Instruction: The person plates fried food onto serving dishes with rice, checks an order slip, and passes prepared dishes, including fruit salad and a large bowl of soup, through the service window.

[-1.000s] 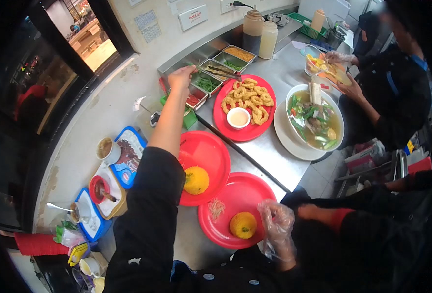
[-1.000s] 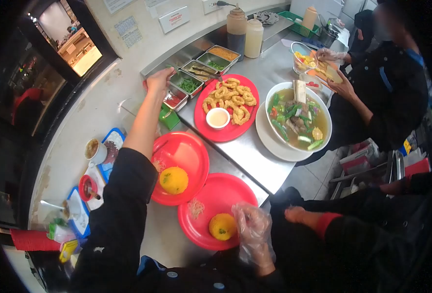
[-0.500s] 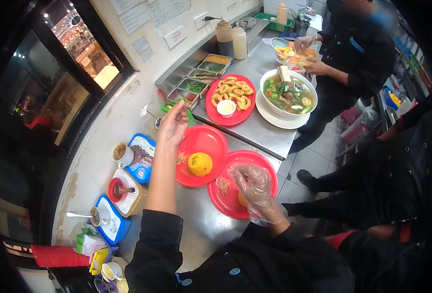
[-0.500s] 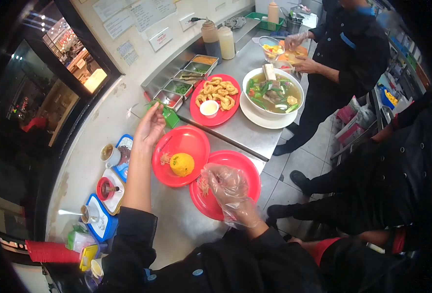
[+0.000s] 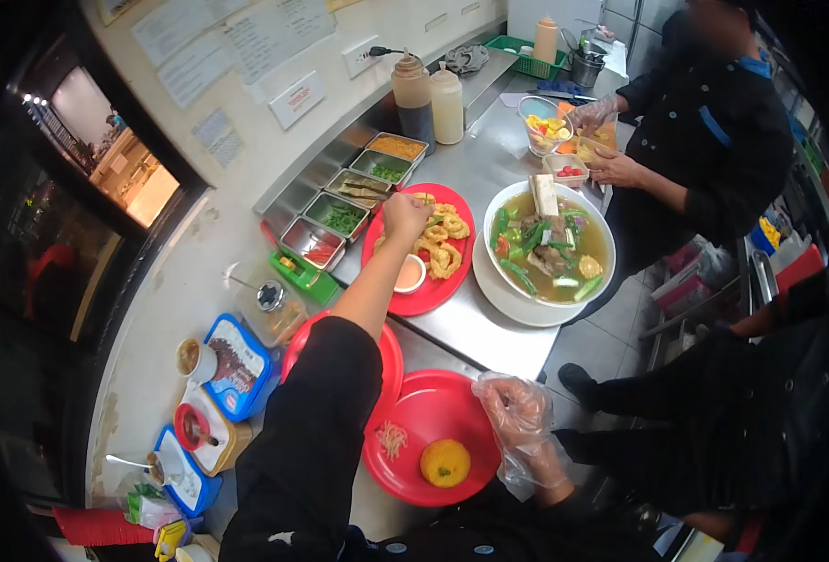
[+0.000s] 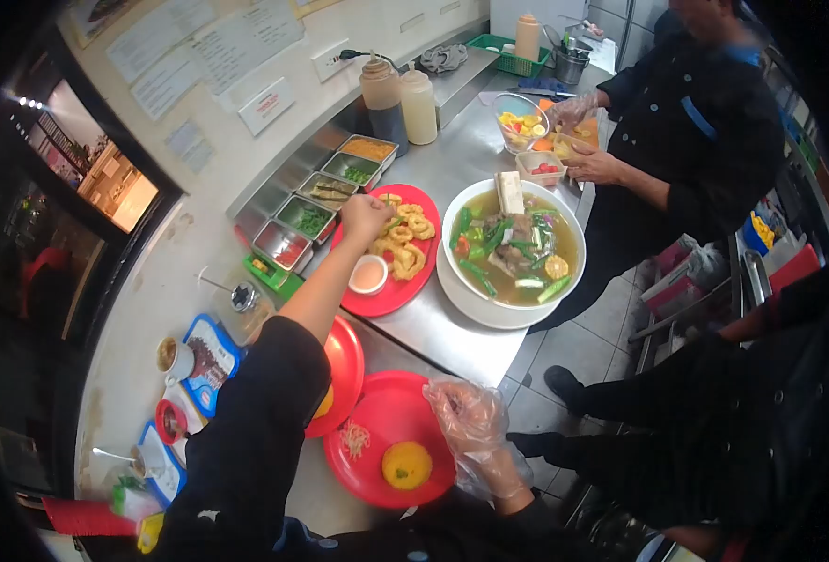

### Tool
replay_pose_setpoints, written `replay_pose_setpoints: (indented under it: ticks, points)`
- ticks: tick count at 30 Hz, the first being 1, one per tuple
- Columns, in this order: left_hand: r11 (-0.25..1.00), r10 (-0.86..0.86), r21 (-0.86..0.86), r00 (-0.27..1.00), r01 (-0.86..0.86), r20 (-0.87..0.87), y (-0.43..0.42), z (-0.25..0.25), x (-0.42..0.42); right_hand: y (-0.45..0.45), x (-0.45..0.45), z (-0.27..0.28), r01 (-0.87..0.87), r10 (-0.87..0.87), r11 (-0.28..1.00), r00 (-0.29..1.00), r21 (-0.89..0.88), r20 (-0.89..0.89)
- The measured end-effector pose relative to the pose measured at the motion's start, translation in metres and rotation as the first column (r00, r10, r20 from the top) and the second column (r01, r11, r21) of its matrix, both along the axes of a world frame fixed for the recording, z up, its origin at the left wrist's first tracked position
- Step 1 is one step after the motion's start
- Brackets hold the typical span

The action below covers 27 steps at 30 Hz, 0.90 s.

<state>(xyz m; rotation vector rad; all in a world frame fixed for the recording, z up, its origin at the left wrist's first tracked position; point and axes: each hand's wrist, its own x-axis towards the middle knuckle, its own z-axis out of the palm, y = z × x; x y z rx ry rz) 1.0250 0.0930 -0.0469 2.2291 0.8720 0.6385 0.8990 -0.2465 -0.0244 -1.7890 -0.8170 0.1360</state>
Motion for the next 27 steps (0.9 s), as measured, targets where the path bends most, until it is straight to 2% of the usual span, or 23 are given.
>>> replay_pose_setpoints:
  ticks: [1, 3, 5, 9, 12, 17, 19, 23, 25, 26, 27]
  points:
    - [1.000, 0.004, -0.007, 1.000, -0.004, -0.006, 0.002, -0.003, 0.011, 0.001, 0.008, -0.003, -0.004, 0.004, 1.000, 1.000, -0.007, -0.006]
    - [0.981, -0.006, 0.189, 0.991, 0.032, -0.136, 0.007, -0.009, 0.031, 0.001, 0.020, -0.009, 0.003, -0.003, 1.000, 1.000, 0.017, 0.019]
    - [0.986, -0.012, 0.160, 0.981, 0.044, -0.193, 0.010, -0.008, 0.041, 0.000, 0.027, -0.012, 0.007, -0.007, 1.000, 1.000, 0.009, 0.010]
    - [0.984, -0.018, 0.173, 0.988, 0.045, -0.155, 0.010, 0.005, 0.033, 0.000, 0.034, -0.010, -0.007, 0.007, 0.999, 1.000, -0.033, -0.007]
    - [0.976, -0.093, 0.195, 0.996, 0.094, -0.014, 0.018, 0.007, 0.011, 0.001, 0.037, -0.015, -0.017, 0.017, 1.000, 1.000, -0.017, 0.003]
    - [0.979, -0.049, 0.198, 0.999, 0.050, -0.011, 0.030, -0.007, -0.018, 0.004, 0.036, -0.017, -0.065, 0.066, 0.996, 0.998, -0.060, 0.003]
    - [0.995, -0.023, 0.098, 0.993, 0.011, 0.119, 0.030, -0.005, -0.025, 0.005, 0.035, -0.016, -0.084, 0.084, 0.994, 0.996, -0.068, -0.004]
    - [0.997, 0.010, 0.071, 0.991, -0.020, 0.130, 0.035, -0.008, -0.040, 0.005, 0.032, -0.022, -0.062, 0.060, 0.997, 0.998, -0.049, -0.036]
    - [0.990, -0.038, -0.127, 0.988, 0.058, 0.153, 0.042, -0.019, -0.050, 0.006, 0.032, -0.027, -0.063, 0.060, 0.997, 0.996, -0.054, -0.060]
    - [0.990, -0.038, -0.128, 0.988, 0.057, 0.151, 0.044, -0.025, -0.054, 0.004, 0.032, -0.028, -0.059, 0.056, 0.996, 0.997, -0.067, -0.055]
    - [0.992, -0.028, -0.118, 0.997, 0.036, 0.068, 0.043, -0.025, -0.058, 0.004, 0.032, -0.028, -0.055, 0.052, 0.995, 0.997, -0.078, -0.049]
